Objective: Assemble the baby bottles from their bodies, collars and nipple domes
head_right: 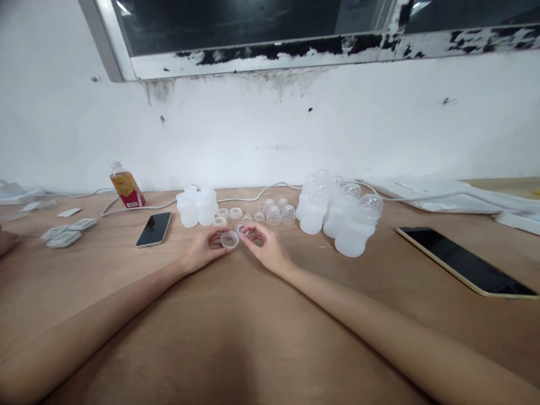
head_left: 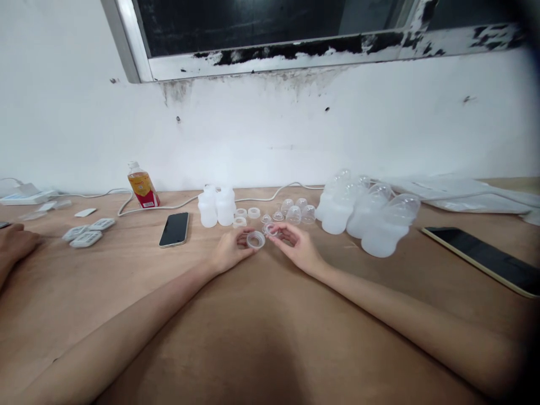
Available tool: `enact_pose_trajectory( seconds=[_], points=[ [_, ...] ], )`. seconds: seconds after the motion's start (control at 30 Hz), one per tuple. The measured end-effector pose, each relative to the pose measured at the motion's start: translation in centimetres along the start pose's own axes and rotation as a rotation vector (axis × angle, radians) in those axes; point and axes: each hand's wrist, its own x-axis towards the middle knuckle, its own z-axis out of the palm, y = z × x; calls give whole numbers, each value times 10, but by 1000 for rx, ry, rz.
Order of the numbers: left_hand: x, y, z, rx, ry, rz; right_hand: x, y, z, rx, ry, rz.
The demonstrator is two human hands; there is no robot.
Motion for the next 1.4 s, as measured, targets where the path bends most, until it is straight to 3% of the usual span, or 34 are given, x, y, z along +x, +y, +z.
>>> enact_pose_trajectory(
  seconds=[0.23, 0.37, 0.5, 0.6, 0.73, 0.87, 1.1, 1.23, 1.4],
  points=[
    [-2, 10, -1, 73, -40, 90, 3, -8, -1, -265, -131, -216],
    [-2, 11, 0, 99, -57, 126, 4, -7, 0, -358, -189, -251],
    [-4, 12, -2, 172, -42, 176, 3, -5, 1, -300, -193, -197],
    [-6, 16, -3, 286, -22, 273, 3, -2, 3, -244, -184, -75],
    [-7, 22, -2, 439, -39, 383, 5, -2, 3, -258, -295, 77],
    [-6, 23, 0, 495, -77, 431, 6, -4, 3, -188, -336, 102],
    [-8, 18, 2, 434, -29, 338, 7, 5, 3, -141, -256, 147],
    [-6, 16, 3, 333, 34, 228, 5, 2, 2, -190, -267, 90],
    [-4, 13, 4, 212, 19, 151, 3, -6, 3, -331, -250, 6]
  ],
)
